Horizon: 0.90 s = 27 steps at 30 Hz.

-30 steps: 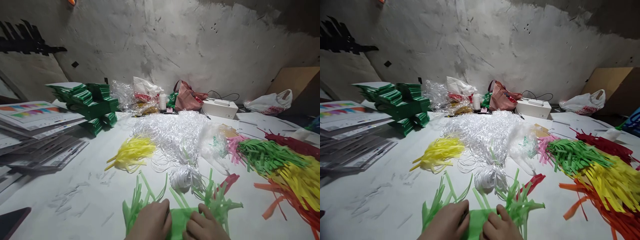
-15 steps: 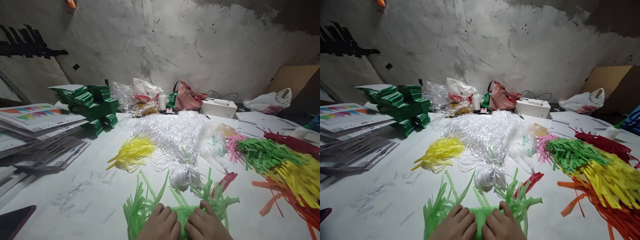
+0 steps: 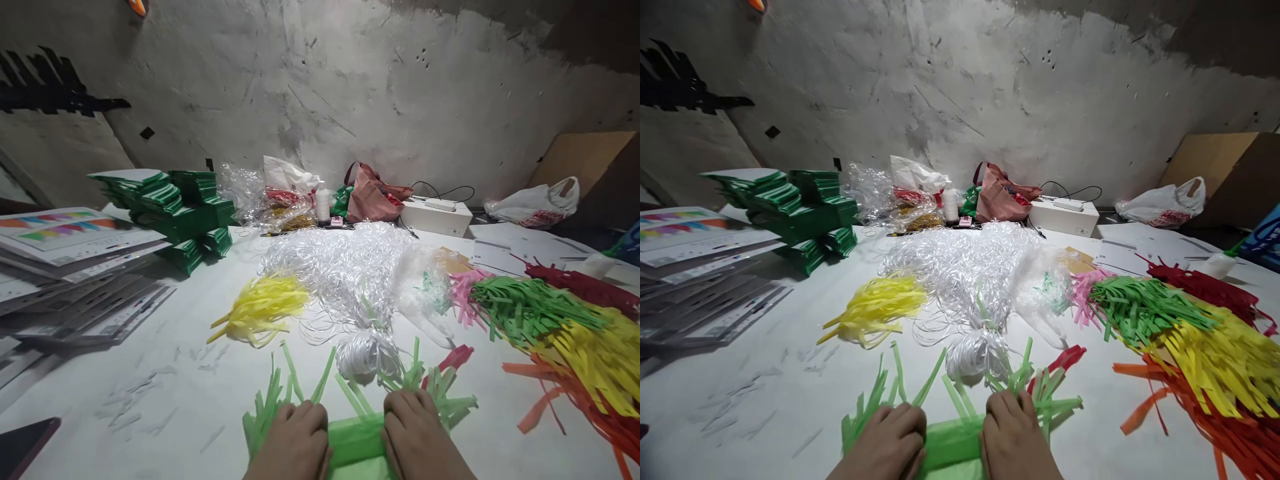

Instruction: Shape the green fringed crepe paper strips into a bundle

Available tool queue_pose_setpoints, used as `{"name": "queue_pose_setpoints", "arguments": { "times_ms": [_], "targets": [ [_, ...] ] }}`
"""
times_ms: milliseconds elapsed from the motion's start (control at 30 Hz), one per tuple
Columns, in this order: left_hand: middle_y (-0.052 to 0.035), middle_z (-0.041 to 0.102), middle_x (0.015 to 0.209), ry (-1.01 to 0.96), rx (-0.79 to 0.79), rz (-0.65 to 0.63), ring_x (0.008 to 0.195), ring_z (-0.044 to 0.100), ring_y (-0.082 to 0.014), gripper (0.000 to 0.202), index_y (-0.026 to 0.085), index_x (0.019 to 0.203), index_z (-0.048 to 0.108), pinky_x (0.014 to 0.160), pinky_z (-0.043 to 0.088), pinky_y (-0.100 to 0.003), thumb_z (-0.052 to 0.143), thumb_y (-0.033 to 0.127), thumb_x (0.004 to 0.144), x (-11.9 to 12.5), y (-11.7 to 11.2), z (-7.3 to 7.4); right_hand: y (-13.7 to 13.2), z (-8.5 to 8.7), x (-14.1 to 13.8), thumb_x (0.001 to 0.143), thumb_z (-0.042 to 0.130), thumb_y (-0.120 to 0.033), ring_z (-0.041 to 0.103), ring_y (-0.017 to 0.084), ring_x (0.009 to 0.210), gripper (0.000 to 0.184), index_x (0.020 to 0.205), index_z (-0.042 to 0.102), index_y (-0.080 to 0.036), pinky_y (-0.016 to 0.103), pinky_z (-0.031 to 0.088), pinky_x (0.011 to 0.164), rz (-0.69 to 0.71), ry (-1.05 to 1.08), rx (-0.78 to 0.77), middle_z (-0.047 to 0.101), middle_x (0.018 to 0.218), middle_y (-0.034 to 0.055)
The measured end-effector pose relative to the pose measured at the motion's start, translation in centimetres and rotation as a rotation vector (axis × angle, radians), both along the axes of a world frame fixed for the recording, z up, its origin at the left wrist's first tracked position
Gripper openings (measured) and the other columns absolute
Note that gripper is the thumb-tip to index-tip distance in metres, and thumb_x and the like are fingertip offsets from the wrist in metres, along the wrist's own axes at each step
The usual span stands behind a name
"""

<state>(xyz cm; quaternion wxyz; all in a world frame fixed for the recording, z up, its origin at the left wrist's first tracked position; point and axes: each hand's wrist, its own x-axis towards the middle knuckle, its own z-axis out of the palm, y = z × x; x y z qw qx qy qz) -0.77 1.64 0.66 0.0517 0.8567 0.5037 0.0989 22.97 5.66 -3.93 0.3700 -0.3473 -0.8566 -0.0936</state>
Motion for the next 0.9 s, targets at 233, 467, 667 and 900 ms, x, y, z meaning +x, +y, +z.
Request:
{"name": "queue_pose_setpoints", "arguments": {
  "times_ms": [233,467,667,900],
  "targets": [
    [-0.0087,0.069,0.098,0.095,-0.271,0.2,0.095,0.064,-0.028,0.035,0.018,0.077,0.071,0.084,0.042,-0.046,0.042,0.016,0.096,1.0,1.5,2.3,0.0,0.3,-0.4,0.078,0.064,-0.009,0.048,0.02,0.067,0.02,0.071,0.052,-0.023,0.034,0.029,0.073,-0.073,-0.041,-0.131,0.054,0.072,-0.0018],
    [-0.0091,0.07,0.098,0.112,-0.254,0.198,0.095,0.065,-0.0278,0.033,0.017,0.078,0.072,0.083,0.041,-0.046,0.044,0.015,0.095,1.3,1.4,2.2,-0.1,2.2,-0.6,0.096,0.043,-0.009,0.056,0.023,0.083,0.022,0.091,0.061,-0.021,0.041,0.031,0.086,-0.073,0.11,0.011,0.063,0.089,0.0042],
    [-0.0037,0.069,0.087,0.022,0.045,0.166,0.081,0.062,-0.0239,0.016,0.02,0.075,0.065,0.076,0.035,-0.041,0.055,0.013,0.085,0.3,1.4,0.2,0.0,2.4,-1.4,0.104,0.037,-0.01,0.047,0.017,0.068,0.04,0.07,0.056,-0.018,0.038,0.032,0.089,0.133,-0.045,0.173,0.052,0.066,-0.0009],
    [0.0024,0.06,0.072,-0.079,0.643,-0.147,0.073,0.05,-0.0182,0.03,0.023,0.072,0.054,0.09,0.032,-0.038,0.042,0.012,0.097,1.8,1.3,-2.4,-0.1,2.1,-1.3,0.101,0.032,-0.002,0.042,0.018,0.066,0.047,0.063,0.054,-0.017,0.039,0.035,0.088,0.068,-0.033,0.302,0.046,0.061,0.0007]
  ]
}}
